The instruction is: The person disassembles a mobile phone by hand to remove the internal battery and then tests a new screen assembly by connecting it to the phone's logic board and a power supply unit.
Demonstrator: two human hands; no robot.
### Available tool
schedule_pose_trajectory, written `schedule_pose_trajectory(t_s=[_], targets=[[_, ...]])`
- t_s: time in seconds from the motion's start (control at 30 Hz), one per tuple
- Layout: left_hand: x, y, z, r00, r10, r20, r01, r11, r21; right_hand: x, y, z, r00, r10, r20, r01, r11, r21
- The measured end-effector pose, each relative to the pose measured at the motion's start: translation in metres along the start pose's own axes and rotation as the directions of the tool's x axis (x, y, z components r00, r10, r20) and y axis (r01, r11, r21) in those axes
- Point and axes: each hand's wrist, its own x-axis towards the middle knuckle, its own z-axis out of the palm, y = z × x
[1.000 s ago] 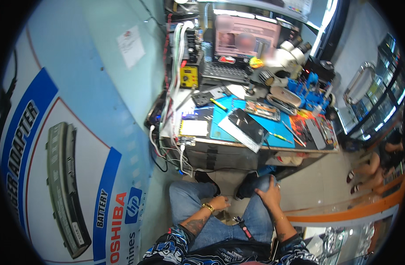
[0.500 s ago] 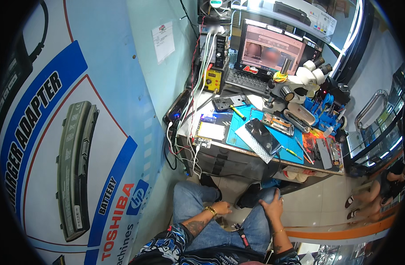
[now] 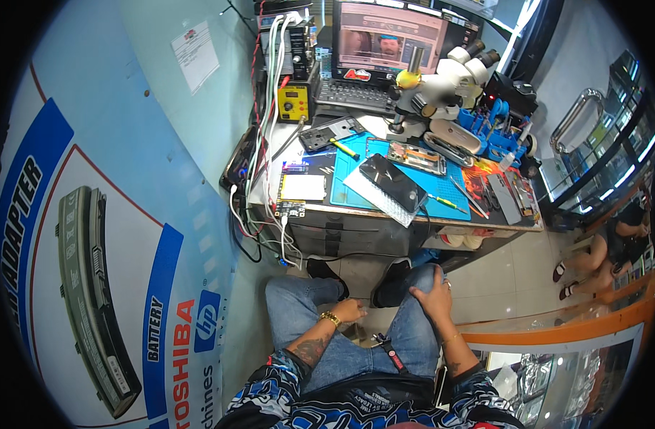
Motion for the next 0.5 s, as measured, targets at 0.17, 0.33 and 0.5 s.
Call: schedule_pose_trajectory(t_s=[0.17, 0.33, 0.5], targets=[[-0.0015, 0.0018, -0.0039, 1.000, -0.009, 0.015, 0.009, 1.000, 0.018, -0.0018, -0.0012, 0.0002, 1.000, 0.019, -0.008, -0.019, 1.000, 0.003], [-0.0019, 0.0010, -0.0021, 1.000, 0.017, -0.019, -0.016, 0.999, 0.049, -0.0008, 0.0014, 0.0023, 1.000, 0.025, -0.014, -0.025, 1.000, -0.001], [-0.0053, 0.0057, -0.0061, 1.000, -0.006, 0.001, 0.006, 0.999, 0.032, -0.0008, -0.0005, -0.0011, 0.999, 0.035, 0.004, -0.035, 0.999, -0.005]])
